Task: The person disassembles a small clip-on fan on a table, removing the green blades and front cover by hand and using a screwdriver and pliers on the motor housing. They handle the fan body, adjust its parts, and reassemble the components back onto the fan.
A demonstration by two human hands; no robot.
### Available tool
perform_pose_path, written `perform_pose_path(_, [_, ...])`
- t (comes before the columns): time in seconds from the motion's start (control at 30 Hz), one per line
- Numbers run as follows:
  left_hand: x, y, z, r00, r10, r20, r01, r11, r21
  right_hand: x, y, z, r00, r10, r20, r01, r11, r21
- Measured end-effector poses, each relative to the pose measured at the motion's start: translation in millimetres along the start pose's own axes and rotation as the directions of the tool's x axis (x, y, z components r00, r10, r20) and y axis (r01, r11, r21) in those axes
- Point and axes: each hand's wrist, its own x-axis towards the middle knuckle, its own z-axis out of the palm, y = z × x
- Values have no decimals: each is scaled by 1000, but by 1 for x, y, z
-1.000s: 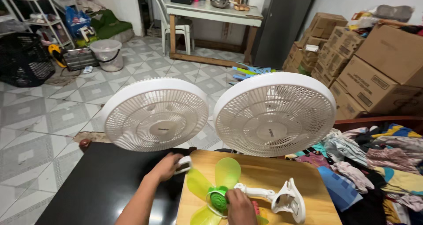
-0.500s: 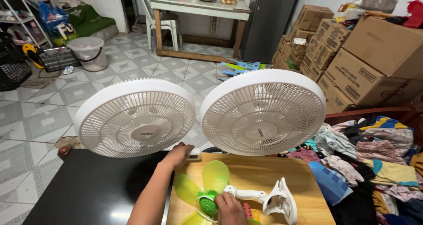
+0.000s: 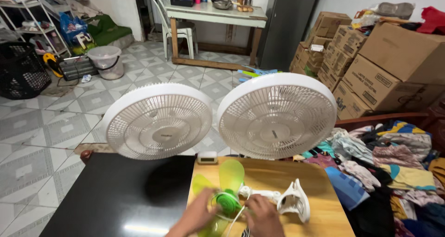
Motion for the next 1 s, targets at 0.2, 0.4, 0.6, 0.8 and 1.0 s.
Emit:
perform_pose_path(0.2, [-53, -29, 76, 976, 176, 126, -187, 979, 78, -48, 13, -11, 947, 212, 241, -233, 971, 58])
perform_pose_path(0.4, [-66, -10, 91, 992, -45, -116, 3, 941, -337, -72, -3, -12, 975, 187, 120, -197, 978, 73])
perform_pose_path(0.6, [-56, 18, 79, 953, -278, -118, 193, 861, -470, -44, -18, -50, 996, 72, -49, -67, 993, 93])
perform_pose_path(0.8, [-48, 3, 82, 974, -118, -192, 52, 947, -316, 6, 9, -55, 995, -1, 97, 10, 996, -90])
perform_pose_path(1.0, [-43, 0, 85, 979, -198, -46, 171, 925, -340, 37, 43, -8, 812, 259, 523, 75, 842, -534])
